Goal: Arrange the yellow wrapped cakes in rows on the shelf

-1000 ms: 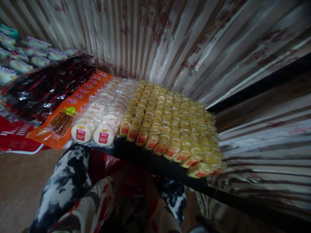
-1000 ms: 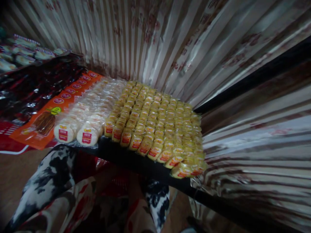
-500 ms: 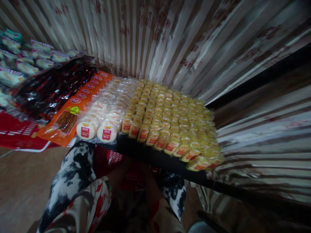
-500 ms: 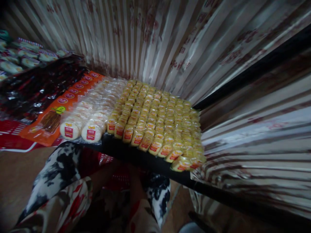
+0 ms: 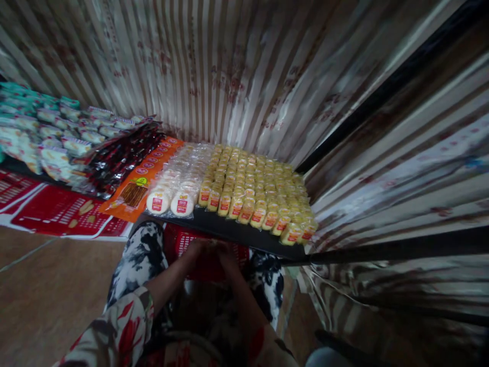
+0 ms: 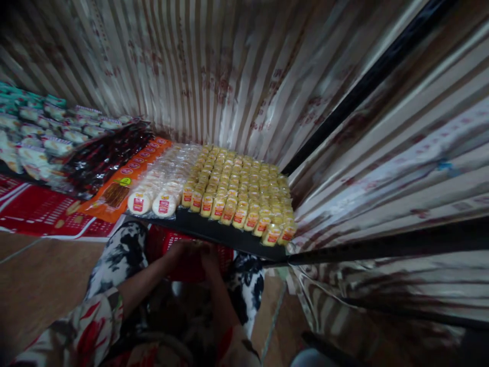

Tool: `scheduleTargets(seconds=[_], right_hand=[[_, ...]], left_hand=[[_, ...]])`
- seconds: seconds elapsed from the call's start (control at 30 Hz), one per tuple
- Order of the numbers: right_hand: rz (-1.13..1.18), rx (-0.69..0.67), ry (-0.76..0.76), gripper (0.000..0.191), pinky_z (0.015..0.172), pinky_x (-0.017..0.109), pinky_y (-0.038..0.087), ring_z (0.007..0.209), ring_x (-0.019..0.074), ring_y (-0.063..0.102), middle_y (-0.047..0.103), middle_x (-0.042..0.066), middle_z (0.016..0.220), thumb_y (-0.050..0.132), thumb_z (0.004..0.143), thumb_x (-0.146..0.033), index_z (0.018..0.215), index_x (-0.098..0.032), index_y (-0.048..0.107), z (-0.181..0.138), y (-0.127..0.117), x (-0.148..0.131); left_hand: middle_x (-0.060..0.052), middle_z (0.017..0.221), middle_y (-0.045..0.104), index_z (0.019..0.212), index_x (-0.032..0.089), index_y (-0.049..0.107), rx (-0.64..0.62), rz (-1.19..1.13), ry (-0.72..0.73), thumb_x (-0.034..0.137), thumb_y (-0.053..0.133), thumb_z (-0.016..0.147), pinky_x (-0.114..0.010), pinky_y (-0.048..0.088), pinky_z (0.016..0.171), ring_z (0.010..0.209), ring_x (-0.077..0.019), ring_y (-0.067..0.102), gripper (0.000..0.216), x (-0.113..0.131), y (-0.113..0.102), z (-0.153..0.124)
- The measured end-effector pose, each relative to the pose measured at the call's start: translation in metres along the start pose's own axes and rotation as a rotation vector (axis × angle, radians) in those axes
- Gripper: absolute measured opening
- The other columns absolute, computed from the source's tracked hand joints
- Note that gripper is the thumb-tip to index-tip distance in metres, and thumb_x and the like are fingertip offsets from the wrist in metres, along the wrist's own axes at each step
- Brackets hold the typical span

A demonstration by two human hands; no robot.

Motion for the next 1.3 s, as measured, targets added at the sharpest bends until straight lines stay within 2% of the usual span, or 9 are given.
scheduleTargets(seconds=[0.2,0.3,0.47,0.67,0.87,1.0,1.1,1.2,1.3], right_hand=[[0.083,-0.051,-0.033,0.032,0.068,0.028,0.052,0.076,0.0163,0.064,0.068,0.001,0.082,0.047,0.068,-0.014,0.097,-0.02,0.059,-0.025,-0.01,-0.01],[0.096,-0.063,-0.076,0.037,0.072,0.029,0.051,0.081,0.0169,0.064,0.067,0.001,0.087,0.05,0.065,-0.013,0.1,-0.021,0.059,-0.034,-0.016,-0.02],[0.139,-0.1,-0.162,0.035,0.075,0.029,0.052,0.086,0.0167,0.063,0.065,0.003,0.097,0.05,0.067,-0.014,0.099,-0.022,0.061,-0.048,-0.022,-0.038],[0.162,-0.169,-0.292,0.036,0.079,0.03,0.051,0.1,0.0177,0.058,0.058,0.005,0.114,0.053,0.069,-0.018,0.104,-0.023,0.06,-0.06,-0.03,-0.062],[0.089,-0.19,-0.305,0.034,0.071,0.027,0.049,0.081,0.0141,0.058,0.061,0.004,0.1,0.055,0.075,-0.027,0.109,-0.024,0.06,-0.059,-0.045,-0.076],[0.063,-0.203,-0.262,0.033,0.065,0.025,0.046,0.066,0.0111,0.055,0.062,0.001,0.085,0.055,0.076,-0.035,0.107,-0.022,0.062,-0.054,-0.047,-0.078],[0.191,-0.264,-0.143,0.035,0.057,0.023,0.043,0.058,0.0103,0.054,0.061,-0.001,0.074,0.055,0.076,-0.04,0.105,-0.021,0.06,-0.052,-0.038,-0.071],[0.37,-0.295,-0.015,0.04,0.05,0.022,0.041,0.052,0.0092,0.052,0.061,-0.001,0.072,0.059,0.071,-0.048,0.099,-0.02,0.06,-0.05,-0.028,-0.063],[0.427,-0.291,0.035,0.046,0.048,0.021,0.04,0.049,0.0092,0.051,0.061,-0.001,0.066,0.059,0.068,-0.056,0.095,-0.019,0.06,-0.048,-0.026,-0.061]], left_hand=[[0.003,0.058,0.061,0.073,0.017,0.058,0.018,-0.134,-0.09,0.01,0.051,0.068,-0.02,0.043,0.05,0.054,-0.0111,0.056,0.011,-0.003,-0.011,-0.026],[0.004,0.058,0.06,0.076,0.017,0.057,-0.007,-0.181,-0.122,0.008,0.05,0.067,-0.019,0.04,0.046,0.05,-0.0095,0.053,0.014,-0.001,-0.016,-0.04],[0.001,0.065,0.063,0.078,0.014,0.057,-0.099,-0.265,-0.166,0.01,0.052,0.066,-0.018,0.046,0.052,0.054,-0.0092,0.058,0.013,0.009,-0.02,-0.063],[-0.001,0.058,0.062,0.084,0.01,0.057,-0.19,-0.315,-0.241,0.014,0.053,0.07,-0.012,0.034,0.036,0.043,-0.0079,0.056,0.015,0.017,-0.023,-0.072],[-0.004,0.056,0.062,0.084,0.008,0.057,-0.279,-0.335,-0.292,0.022,0.048,0.078,-0.012,0.034,0.034,0.04,-0.0082,0.056,0.017,0.021,-0.022,-0.075],[-0.007,0.057,0.063,0.088,0.006,0.057,-0.319,-0.317,-0.293,0.031,0.041,0.085,-0.012,0.03,0.033,0.039,-0.0091,0.057,0.03,0.027,-0.021,-0.077],[-0.006,0.053,0.062,0.09,0.007,0.056,-0.313,-0.238,-0.243,0.041,0.038,0.088,-0.013,0.024,0.033,0.037,-0.0093,0.055,0.038,0.035,-0.024,-0.076],[-0.004,0.052,0.06,0.086,0.009,0.057,-0.321,-0.173,-0.167,0.053,0.038,0.085,-0.015,0.021,0.034,0.037,-0.0091,0.054,0.048,0.047,-0.027,-0.076],[-0.002,0.056,0.06,0.081,0.01,0.058,-0.35,-0.154,-0.088,0.06,0.043,0.079,-0.016,0.023,0.035,0.039,-0.008,0.053,0.053,0.06,-0.027,-0.08]])
Point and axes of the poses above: each hand's wrist, its own z-axis towards the middle knuckle, its own y-axis out of the palm, x = y × z, the point moved 7 cm from there along z, towards the middle knuckle
